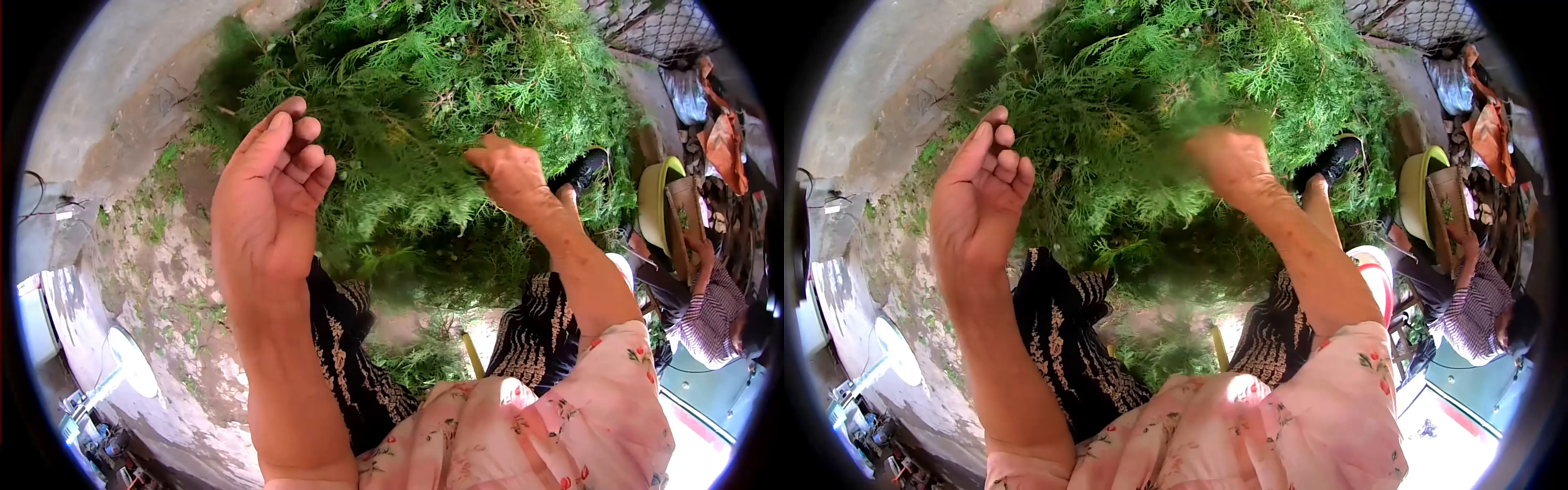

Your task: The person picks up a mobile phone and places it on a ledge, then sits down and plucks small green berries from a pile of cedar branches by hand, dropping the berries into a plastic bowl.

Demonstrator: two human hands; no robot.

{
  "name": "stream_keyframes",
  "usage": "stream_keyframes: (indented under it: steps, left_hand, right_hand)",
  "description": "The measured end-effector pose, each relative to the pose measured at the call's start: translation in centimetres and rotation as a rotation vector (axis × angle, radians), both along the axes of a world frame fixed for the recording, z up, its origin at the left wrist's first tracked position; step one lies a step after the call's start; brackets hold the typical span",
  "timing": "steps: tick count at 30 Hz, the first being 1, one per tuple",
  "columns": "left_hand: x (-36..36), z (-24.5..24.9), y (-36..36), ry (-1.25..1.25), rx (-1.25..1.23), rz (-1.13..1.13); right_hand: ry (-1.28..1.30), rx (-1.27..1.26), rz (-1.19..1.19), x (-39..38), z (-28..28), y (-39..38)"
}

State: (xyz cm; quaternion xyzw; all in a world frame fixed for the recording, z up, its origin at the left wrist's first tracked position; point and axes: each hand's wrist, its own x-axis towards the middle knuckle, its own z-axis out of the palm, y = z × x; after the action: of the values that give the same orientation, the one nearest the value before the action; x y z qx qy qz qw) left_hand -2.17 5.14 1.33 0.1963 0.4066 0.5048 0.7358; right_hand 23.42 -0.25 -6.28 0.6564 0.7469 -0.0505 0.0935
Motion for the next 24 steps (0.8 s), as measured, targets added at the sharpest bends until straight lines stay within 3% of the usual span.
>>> stream_keyframes:
  steps: [1,2,5,8,10,11,14,18,22,24]
  left_hand:
    - [-0.2,-0.1,0.0,-0.004,0.007,0.007]
    - [-0.4,-0.2,0.0,-0.006,0.012,0.014]
    - [-1.1,-0.4,0.1,0.015,0.007,0.037]
    - [-1.9,-0.1,0.3,0.014,-0.005,0.087]
    - [-2.8,-0.3,0.7,-0.021,0.000,0.103]
    - [-3.2,-0.5,0.9,-0.030,0.003,0.122]
    - [-3.9,-0.4,1.0,-0.018,-0.002,0.176]
    - [-3.8,-0.2,0.9,-0.021,-0.002,0.194]
    - [-4.0,-0.5,0.9,-0.047,0.015,0.171]
    - [-3.8,-0.5,0.9,-0.055,0.004,0.171]
  right_hand:
    - [-0.002,-0.019,-0.114,0.6,0.2,-0.4]
    - [-0.009,0.181,-0.026,2.8,-1.7,-1.4]
    - [0.154,0.259,-0.020,4.0,-0.6,-2.3]
    - [-0.120,-0.040,-0.183,4.7,-6.8,-3.0]
    - [-0.001,-0.089,-0.222,5.1,-12.6,-5.0]
    - [0.097,-0.221,-0.292,4.1,-11.9,-4.8]
    - [0.296,-0.054,-0.316,3.7,-14.9,-6.7]
    - [0.451,-0.030,-0.300,3.5,-13.1,-8.6]
    - [0.471,0.192,-0.406,5.8,-12.6,-10.0]
    - [0.155,0.367,-0.460,4.1,-10.0,-9.5]
